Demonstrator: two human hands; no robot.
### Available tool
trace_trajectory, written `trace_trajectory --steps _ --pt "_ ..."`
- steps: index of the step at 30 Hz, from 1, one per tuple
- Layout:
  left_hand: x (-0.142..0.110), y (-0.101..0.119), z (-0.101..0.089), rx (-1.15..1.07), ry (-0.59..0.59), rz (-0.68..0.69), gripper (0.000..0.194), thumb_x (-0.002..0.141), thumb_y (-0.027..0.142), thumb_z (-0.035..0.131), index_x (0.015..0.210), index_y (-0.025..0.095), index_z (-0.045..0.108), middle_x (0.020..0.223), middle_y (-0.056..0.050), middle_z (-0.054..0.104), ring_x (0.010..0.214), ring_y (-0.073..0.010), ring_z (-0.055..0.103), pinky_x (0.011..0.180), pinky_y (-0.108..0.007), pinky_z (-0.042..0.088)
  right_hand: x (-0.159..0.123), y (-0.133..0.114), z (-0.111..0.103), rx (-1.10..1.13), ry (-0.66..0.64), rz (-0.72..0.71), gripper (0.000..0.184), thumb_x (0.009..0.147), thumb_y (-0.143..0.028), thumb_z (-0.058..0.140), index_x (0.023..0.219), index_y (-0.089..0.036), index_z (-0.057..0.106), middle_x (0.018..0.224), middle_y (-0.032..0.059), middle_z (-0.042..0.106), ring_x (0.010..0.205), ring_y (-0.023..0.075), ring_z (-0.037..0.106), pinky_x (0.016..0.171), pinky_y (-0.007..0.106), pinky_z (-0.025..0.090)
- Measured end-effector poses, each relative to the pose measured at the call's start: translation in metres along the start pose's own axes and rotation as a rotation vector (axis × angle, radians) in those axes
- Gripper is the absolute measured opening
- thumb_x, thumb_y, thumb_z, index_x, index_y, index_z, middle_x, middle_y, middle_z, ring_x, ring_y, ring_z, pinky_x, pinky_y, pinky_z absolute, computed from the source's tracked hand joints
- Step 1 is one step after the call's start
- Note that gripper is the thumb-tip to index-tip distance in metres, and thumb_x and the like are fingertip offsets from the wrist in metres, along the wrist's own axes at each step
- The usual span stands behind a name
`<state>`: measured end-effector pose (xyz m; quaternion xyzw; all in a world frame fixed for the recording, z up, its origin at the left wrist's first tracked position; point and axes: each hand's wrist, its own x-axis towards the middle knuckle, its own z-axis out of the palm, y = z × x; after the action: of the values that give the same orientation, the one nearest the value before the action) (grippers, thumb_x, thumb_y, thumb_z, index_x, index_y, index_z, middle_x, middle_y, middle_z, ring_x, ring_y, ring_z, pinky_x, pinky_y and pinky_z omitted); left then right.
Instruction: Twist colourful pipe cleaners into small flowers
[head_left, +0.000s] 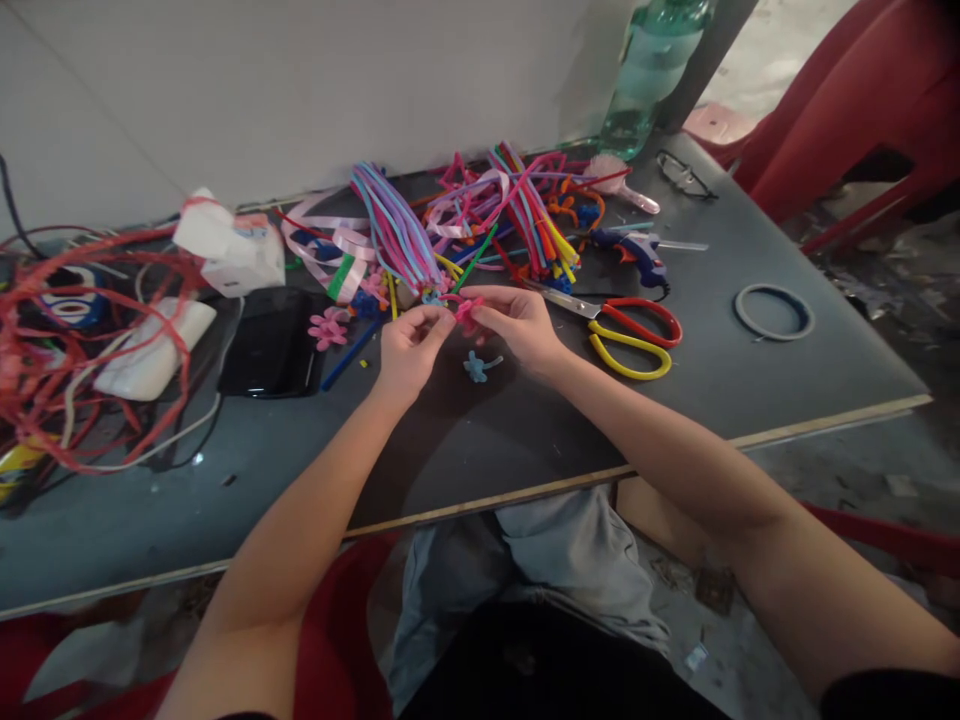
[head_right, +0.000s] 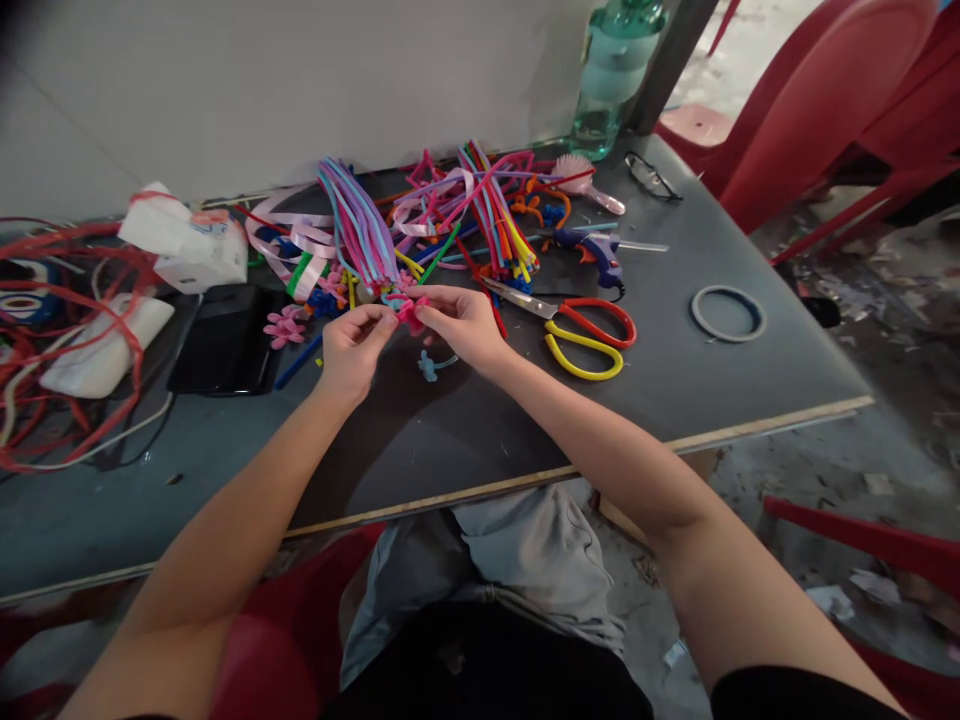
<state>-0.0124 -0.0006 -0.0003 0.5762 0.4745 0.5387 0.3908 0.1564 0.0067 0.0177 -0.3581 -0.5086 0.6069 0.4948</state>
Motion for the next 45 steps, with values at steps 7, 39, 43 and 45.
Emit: trace_trajectory --steps 7,39,43,45 --pt "-0.001 0.008 -0.006 0.191 0.095 0.206 0.043 0.088 0.065 0.066 0.089 0.023 0.074 0.087 -0.004 0.072 0.083 -0.018 0.064 0.077 -0.032 0.052 -0.002 0.006 0.001 -0.105 0.055 -0.081 0.034 0.075 -0.046 0.078 0.092 -0.017 0.073 0.086 0.0053 0.076 0.076 0.0149 0.069 0.065 0.027 0.057" --pt "0.011 -0.005 -0.022 0.686 -0.041 0.967 0.015 0.098 0.029 0.066 0.097 0.025 0.08 0.084 -0.002 0.077 0.084 -0.0174 0.065 0.078 -0.034 0.053 -0.002 0.003 -0.002 -0.413 -0.104 -0.13 0.008 0.083 -0.021 0.057 0.077 -0.018 0.06 0.066 -0.0003 0.066 0.058 0.0097 0.058 0.053 0.021 0.045" --pt "0.009 0.0 -0.023 0.674 -0.065 0.987 0.014 0.096 0.031 0.068 0.092 0.023 0.079 0.081 -0.003 0.078 0.083 -0.0179 0.066 0.076 -0.034 0.054 0.0 0.001 -0.001 -0.269 -0.185 0.051 0.004 0.08 -0.017 0.059 0.076 -0.018 0.059 0.063 -0.0019 0.065 0.053 0.0088 0.058 0.049 0.019 0.046" --pt "0.008 0.002 -0.022 0.677 -0.075 0.961 0.015 0.096 0.032 0.068 0.092 0.023 0.079 0.081 -0.003 0.078 0.083 -0.0185 0.067 0.077 -0.035 0.055 0.001 0.001 -0.001 -0.212 -0.208 0.113 0.005 0.079 -0.015 0.059 0.075 -0.018 0.058 0.061 -0.0024 0.064 0.053 0.0086 0.058 0.049 0.019 0.047"
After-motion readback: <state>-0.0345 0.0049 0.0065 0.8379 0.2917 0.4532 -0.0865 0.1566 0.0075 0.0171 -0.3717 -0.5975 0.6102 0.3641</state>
